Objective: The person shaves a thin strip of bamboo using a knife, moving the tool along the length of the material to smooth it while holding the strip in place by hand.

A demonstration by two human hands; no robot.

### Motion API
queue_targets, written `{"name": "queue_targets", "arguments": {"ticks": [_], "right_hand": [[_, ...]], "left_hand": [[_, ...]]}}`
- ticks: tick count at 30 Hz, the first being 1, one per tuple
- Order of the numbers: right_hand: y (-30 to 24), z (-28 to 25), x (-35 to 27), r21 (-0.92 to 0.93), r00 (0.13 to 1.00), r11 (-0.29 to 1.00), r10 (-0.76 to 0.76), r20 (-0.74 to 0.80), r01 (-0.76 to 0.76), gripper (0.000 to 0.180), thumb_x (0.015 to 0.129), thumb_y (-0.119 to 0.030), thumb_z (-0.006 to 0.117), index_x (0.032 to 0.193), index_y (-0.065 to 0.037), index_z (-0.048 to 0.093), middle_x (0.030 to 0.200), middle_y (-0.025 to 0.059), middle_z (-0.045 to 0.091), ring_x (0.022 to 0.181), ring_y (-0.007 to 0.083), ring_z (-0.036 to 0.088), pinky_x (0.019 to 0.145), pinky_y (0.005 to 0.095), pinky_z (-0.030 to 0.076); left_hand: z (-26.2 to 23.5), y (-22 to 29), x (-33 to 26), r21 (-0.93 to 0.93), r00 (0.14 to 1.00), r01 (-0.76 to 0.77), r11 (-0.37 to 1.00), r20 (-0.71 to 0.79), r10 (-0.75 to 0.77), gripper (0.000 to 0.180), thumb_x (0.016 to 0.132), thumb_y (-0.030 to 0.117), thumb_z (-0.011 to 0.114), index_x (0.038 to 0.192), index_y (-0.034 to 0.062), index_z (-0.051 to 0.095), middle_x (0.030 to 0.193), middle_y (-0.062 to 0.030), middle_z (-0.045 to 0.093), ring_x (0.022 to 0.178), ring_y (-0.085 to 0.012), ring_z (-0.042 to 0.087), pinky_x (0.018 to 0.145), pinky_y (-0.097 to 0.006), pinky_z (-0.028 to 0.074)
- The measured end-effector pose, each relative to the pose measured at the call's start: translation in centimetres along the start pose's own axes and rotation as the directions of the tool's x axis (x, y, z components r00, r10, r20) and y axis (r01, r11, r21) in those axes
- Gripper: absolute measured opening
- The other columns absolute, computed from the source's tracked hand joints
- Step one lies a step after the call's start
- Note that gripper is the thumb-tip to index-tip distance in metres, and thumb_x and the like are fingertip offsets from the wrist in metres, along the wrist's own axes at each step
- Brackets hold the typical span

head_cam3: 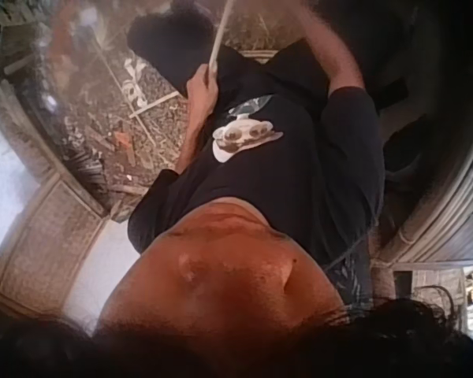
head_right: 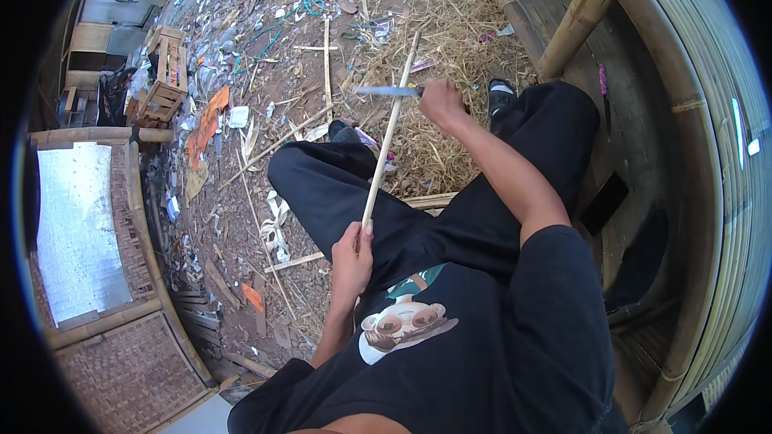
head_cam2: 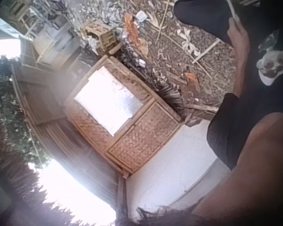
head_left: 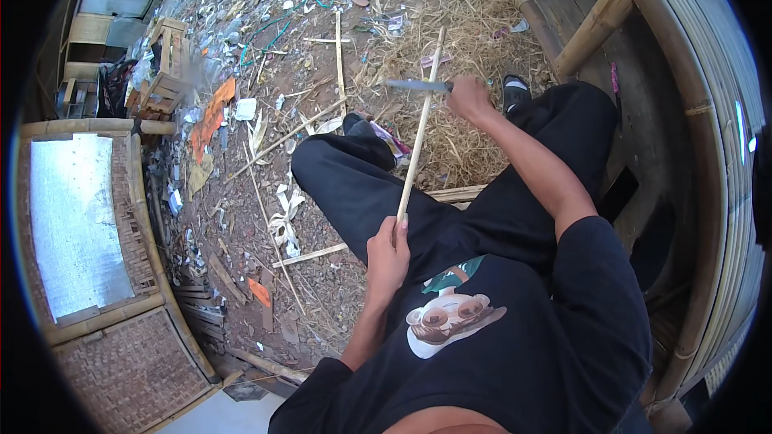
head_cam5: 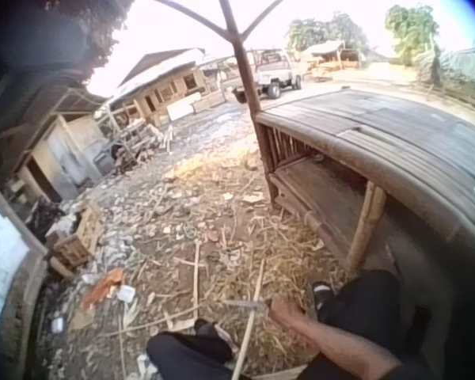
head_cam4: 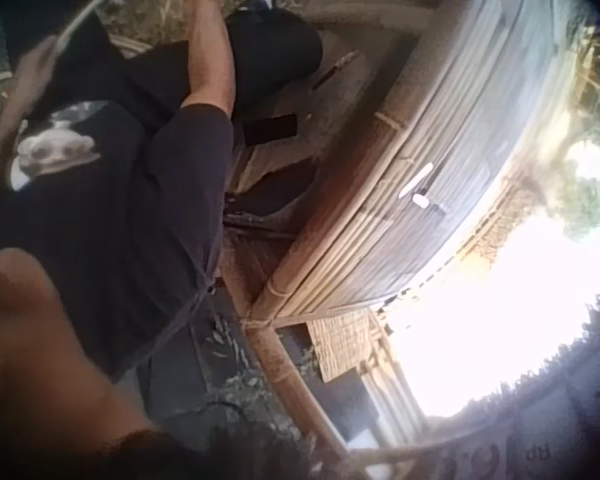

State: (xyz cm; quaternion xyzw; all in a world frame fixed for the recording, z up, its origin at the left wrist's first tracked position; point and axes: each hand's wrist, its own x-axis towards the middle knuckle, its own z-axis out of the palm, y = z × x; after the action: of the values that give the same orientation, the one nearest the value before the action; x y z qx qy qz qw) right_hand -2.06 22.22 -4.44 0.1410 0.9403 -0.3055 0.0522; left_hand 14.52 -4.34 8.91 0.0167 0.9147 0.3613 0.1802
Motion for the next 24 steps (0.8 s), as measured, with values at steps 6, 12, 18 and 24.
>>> {"name": "queue_targets", "arguments": {"ticks": [6,12,18,24], "right_hand": [[2.7,-0.3,2.1,0.128,0.974,0.970,0.216,-0.067,-0.207,0.019,0.073,-0.012,0.059,0.084,0.002,0.066,0.084,0.0260,0.064,0.084,0.0397,0.064,0.076,0.0466,0.050],[-1.5,0.0,-0.7,0.133,0.997,0.990,0.053,-0.058,-0.045,0.018,0.074,-0.008,0.054,0.081,0.006,0.064,0.079,0.0264,0.063,0.077,0.0387,0.064,0.072,0.0446,0.052],[2.8,-1.1,1.6,0.199,0.953,0.950,0.270,-0.138,-0.240,0.021,0.071,-0.012,0.058,0.083,0.004,0.065,0.083,0.0276,0.063,0.085,0.0405,0.063,0.076,0.0457,0.050],[-0.2,-0.1,0.1,0.151,0.973,0.988,0.075,-0.217,-0.043,0.016,0.073,-0.015,0.059,0.077,0.000,0.064,0.074,0.0245,0.063,0.076,0.0399,0.062,0.074,0.0478,0.049]], "left_hand": [[-0.1,-0.5,-2.2,0.002,0.999,0.044,0.999,0.016,-0.044,0.022,0.094,0.018,0.048,0.086,-0.0023,0.052,0.056,-0.0175,0.049,0.045,-0.0231,0.045,0.047,-0.034,0.035],[-0.2,-1.1,-0.9,-0.072,0.998,0.065,0.995,0.007,-0.065,0.023,0.095,0.019,0.047,0.085,-0.0013,0.049,0.055,-0.0147,0.047,0.045,-0.0182,0.041,0.045,-0.034,0.033],[0.6,-0.2,-2.5,-0.110,0.986,0.040,0.993,0.164,-0.022,0.025,0.096,0.021,0.046,0.083,-0.0006,0.047,0.055,-0.0139,0.044,0.047,-0.0155,0.040,0.047,-0.032,0.034],[-0.4,-2.3,-1.4,-0.284,0.973,0.165,0.945,0.202,-0.109,0.026,0.097,0.020,0.044,0.081,0.0005,0.050,0.056,0.0016,0.041,0.051,-0.0049,0.038,0.046,-0.024,0.033]]}}
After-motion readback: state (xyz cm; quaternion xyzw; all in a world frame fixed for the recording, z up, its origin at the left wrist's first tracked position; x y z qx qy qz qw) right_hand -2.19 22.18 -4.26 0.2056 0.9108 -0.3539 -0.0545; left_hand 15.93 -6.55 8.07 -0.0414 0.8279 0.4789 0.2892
